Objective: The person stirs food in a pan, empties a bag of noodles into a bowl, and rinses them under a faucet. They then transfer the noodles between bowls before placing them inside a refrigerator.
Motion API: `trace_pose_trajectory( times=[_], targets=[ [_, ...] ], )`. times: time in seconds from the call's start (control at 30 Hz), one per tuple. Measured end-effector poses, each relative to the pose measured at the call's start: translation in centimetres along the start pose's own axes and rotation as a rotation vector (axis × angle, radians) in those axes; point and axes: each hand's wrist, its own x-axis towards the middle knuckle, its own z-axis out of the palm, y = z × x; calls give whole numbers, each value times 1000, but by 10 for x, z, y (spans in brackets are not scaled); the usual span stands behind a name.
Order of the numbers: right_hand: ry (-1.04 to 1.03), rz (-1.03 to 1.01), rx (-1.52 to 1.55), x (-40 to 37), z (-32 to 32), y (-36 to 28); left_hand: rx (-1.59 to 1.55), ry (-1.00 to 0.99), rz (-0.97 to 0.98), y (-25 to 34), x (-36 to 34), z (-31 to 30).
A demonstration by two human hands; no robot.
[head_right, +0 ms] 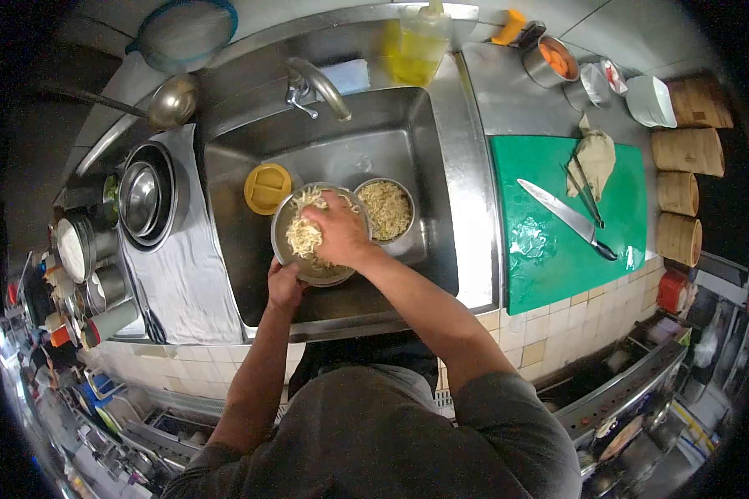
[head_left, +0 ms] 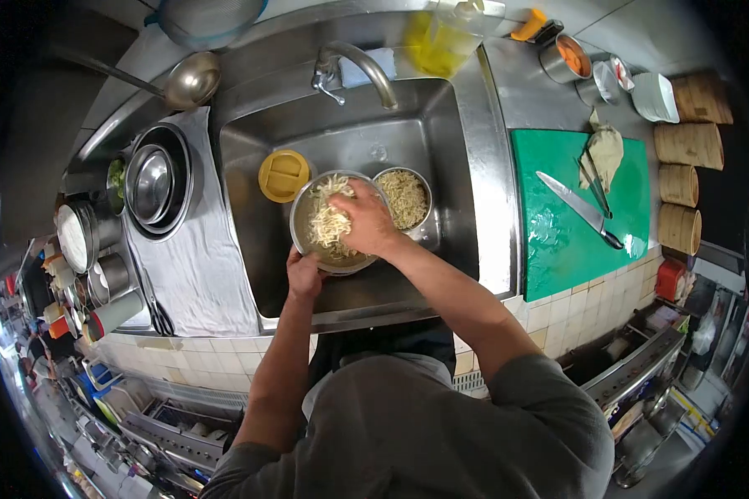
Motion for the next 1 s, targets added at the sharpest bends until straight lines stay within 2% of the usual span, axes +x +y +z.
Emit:
trace_pose_trajectory(
  times=[0.07, 0.13, 0.2, 0.27, 0.33, 0.43, 0.53, 0.7, 0.87, 0.93, 0.97, 1.0],
  targets=[
    [15, 15, 6, -6, -20, 0, 76, -22, 37, 4, 5, -10],
    [56, 135, 81, -14, -41, 6, 85, 11, 45, 15, -2, -5],
    [75, 138, 37, -19, -43, 33, 98, 74, 81, 25, -6, -13],
    [43, 277, -208, -18, -40, 56, 137, 115, 52, 35, -12, -21],
    [1, 292, -329, -12, -12, 94, 137, 100, 62, 42, -18, -29],
    [-299, 429, -747, 5, 39, 142, 93, 142, 52, 51, -29, -15],
    [-383, 482, -760, 18, 54, 143, 145, 170, 26, 58, -37, -15],
    [-464, 538, -773, 28, 57, 133, 33, 310, 10, 60, -37, -10],
    [-390, 406, -817, 22, 54, 148, -2, 285, 71, 92, -52, 13],
    [-487, 429, -613, 16, 14, 120, 56, 284, 76, 106, -58, 12],
    [-389, 347, -568, 6, -4, 107, 27, 257, 88, 114, -58, 15],
    [-390, 345, -565, 2, -15, 106, -1, 231, 98, 119, -59, 15]
  ],
)
